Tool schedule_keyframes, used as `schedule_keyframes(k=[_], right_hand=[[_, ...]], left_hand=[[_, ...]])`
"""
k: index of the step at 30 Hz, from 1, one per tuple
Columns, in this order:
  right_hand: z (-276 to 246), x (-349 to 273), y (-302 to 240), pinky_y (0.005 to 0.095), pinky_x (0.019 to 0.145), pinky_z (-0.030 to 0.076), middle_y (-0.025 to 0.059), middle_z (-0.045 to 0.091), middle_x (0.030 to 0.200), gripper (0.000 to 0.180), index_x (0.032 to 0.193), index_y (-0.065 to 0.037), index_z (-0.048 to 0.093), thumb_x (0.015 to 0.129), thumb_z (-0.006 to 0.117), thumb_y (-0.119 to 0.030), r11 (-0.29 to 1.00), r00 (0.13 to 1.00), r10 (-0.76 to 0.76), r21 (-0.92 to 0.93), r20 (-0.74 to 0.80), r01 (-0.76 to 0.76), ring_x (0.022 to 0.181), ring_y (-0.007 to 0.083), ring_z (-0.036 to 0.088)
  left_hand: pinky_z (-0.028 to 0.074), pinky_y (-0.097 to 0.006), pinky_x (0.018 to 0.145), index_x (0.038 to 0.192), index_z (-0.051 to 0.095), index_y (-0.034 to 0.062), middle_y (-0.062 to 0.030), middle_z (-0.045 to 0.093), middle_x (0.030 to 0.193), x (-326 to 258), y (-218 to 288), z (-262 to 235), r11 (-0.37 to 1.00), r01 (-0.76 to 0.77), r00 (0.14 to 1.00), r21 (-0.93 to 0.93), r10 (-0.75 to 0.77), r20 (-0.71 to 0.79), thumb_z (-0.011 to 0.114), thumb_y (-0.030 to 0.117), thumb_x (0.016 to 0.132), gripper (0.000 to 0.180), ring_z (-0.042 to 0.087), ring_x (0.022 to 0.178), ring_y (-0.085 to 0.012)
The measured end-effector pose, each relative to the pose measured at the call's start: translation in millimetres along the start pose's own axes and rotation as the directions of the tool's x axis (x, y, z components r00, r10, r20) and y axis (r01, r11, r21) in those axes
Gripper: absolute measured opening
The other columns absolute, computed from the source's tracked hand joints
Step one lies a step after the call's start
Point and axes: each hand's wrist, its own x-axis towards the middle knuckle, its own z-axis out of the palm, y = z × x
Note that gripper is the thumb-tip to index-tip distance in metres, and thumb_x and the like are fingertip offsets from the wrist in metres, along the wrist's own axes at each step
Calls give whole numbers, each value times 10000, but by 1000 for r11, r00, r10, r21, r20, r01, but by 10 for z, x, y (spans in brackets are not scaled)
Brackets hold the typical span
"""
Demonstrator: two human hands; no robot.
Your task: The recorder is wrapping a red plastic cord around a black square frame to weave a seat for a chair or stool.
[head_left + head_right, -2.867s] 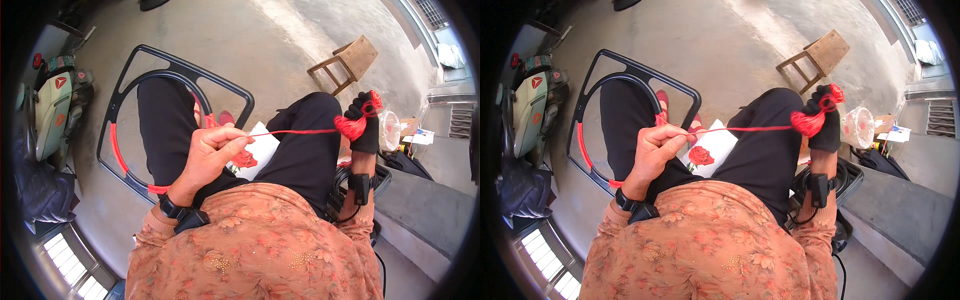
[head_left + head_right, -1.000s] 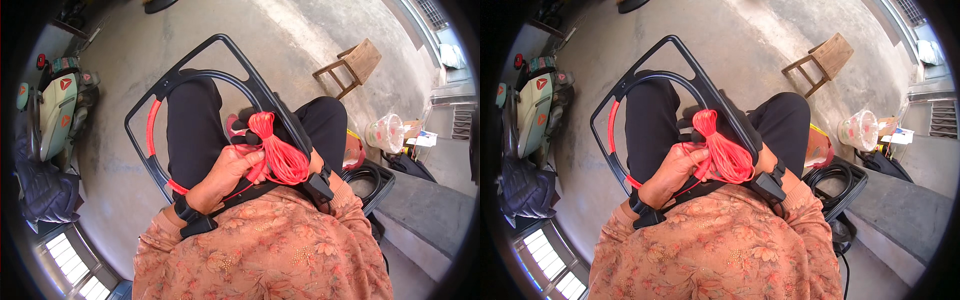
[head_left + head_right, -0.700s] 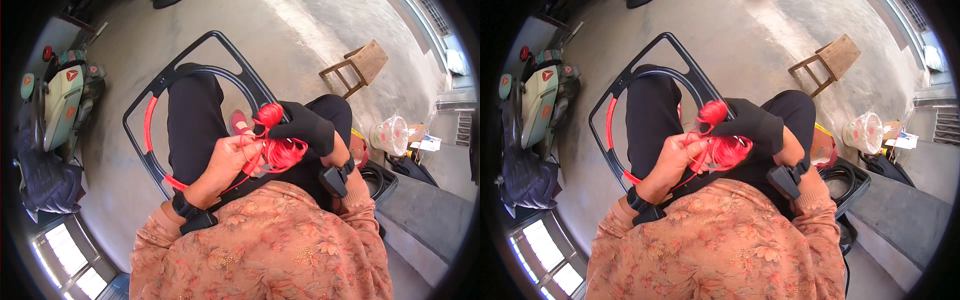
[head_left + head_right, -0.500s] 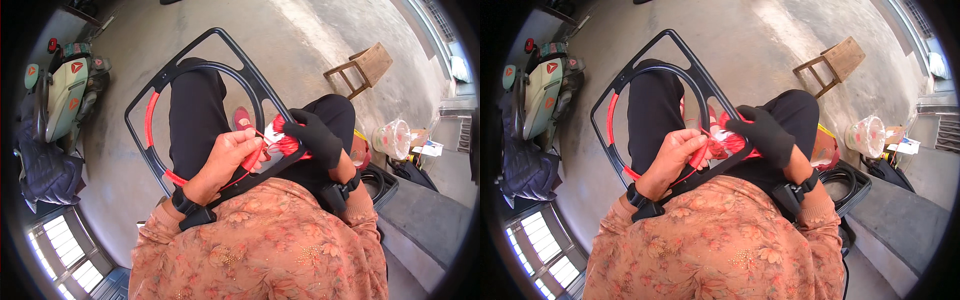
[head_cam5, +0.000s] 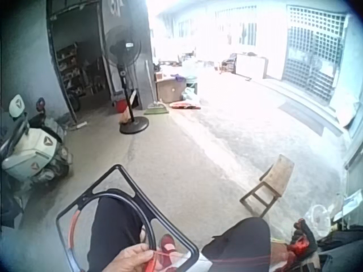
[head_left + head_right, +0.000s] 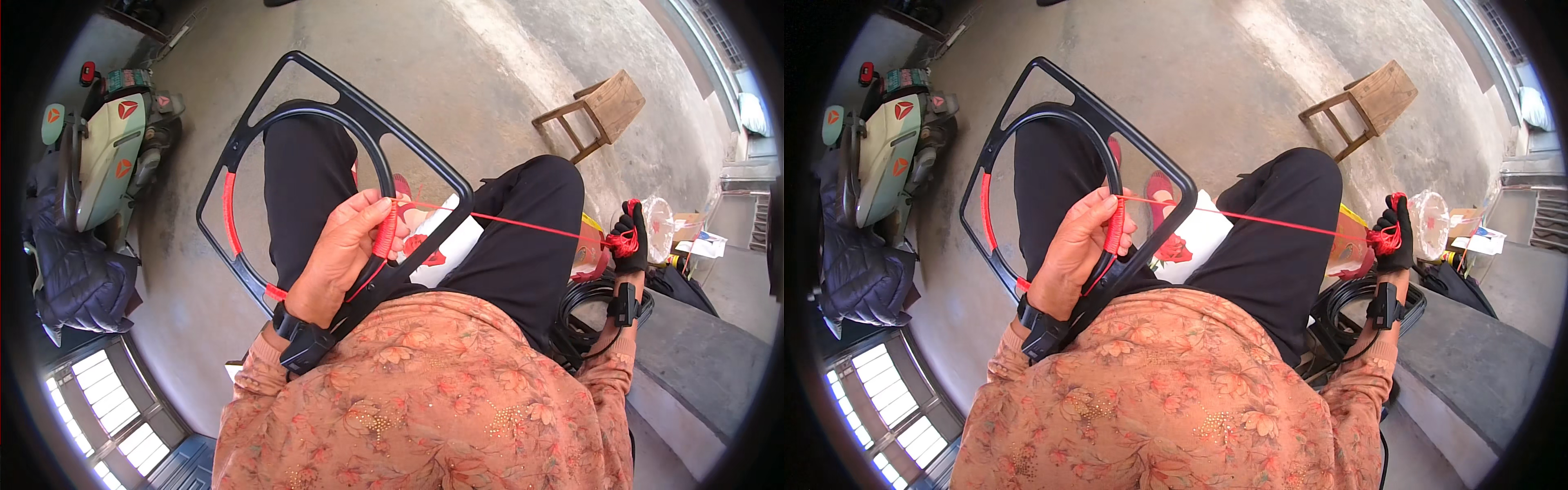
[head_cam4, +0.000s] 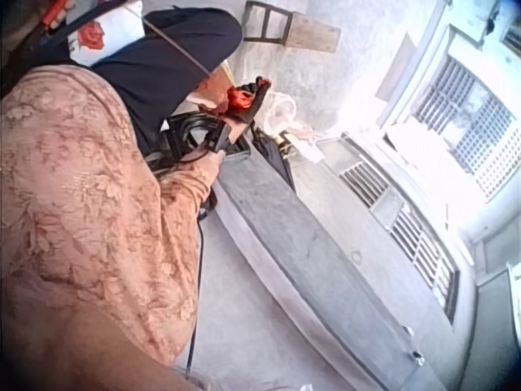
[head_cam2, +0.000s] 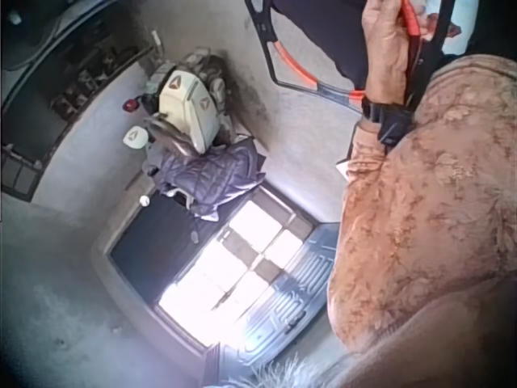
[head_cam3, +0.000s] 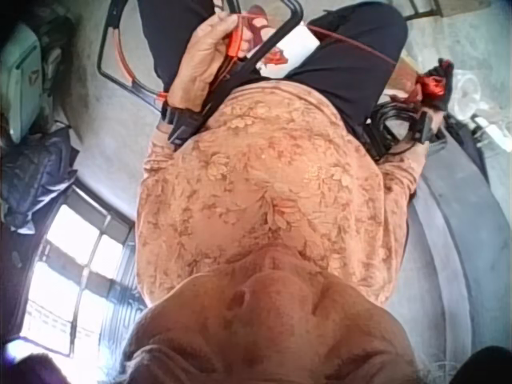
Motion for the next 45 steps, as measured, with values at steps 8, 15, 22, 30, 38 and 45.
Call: schedule_keyframes(k=[8,15,22,30,38,45], right_hand=[[-53,259,-305,283,835,466,51,658,1007,350,1163,-8,583,867,621,-190,968,963,249,10,-106,-250,911,156,615],[2040,-218,-1308,283,750,474,48,666,945,333,1107,-64,609,847,644,-268,912,982,188,-372,3,-173,864,140,618],[1888,-672,-1030,302,938,406,126,554,1210,407,1251,4,478,871,584,-96,922,618,334,-113,712,-369,1098,173,507],[1734,-680,-678,298,878,452,103,569,1190,566,1330,-13,413,817,649,-41,997,802,67,-71,594,-31,1045,166,563],[2022,-297,-1095,277,858,450,62,631,1046,477,1208,-1,532,796,694,-178,851,505,268,44,820,-523,936,105,580],[2045,-413,-1105,245,757,453,39,636,952,424,1113,-10,592,781,718,-242,932,701,309,-59,642,-357,836,84,566]], left_hand=[[512,-300,511,957,554,44,-138,637,721,20,-3,3,1000,-8,1000,-11,8,15,555,185,908,150,609,544,-207],[550,-275,535,951,558,9,-143,651,747,-7,-177,192,978,194,967,76,-203,151,538,137,918,134,644,583,-191],[527,-235,546,1041,573,9,-93,643,772,-12,-234,265,948,288,931,133,-309,193,599,195,902,234,623,589,-140],[507,-252,643,1077,582,32,-16,642,871,43,-321,257,994,6,985,107,-25,169,654,126,857,249,606,770,-100],[434,-205,532,1014,604,13,-39,633,814,43,-323,228,947,10,987,320,-61,150,642,123,860,192,562,614,-75],[467,-219,492,1006,595,1,-49,640,749,38,-285,300,930,5,998,367,-29,60,622,136,870,193,583,558,-98]])
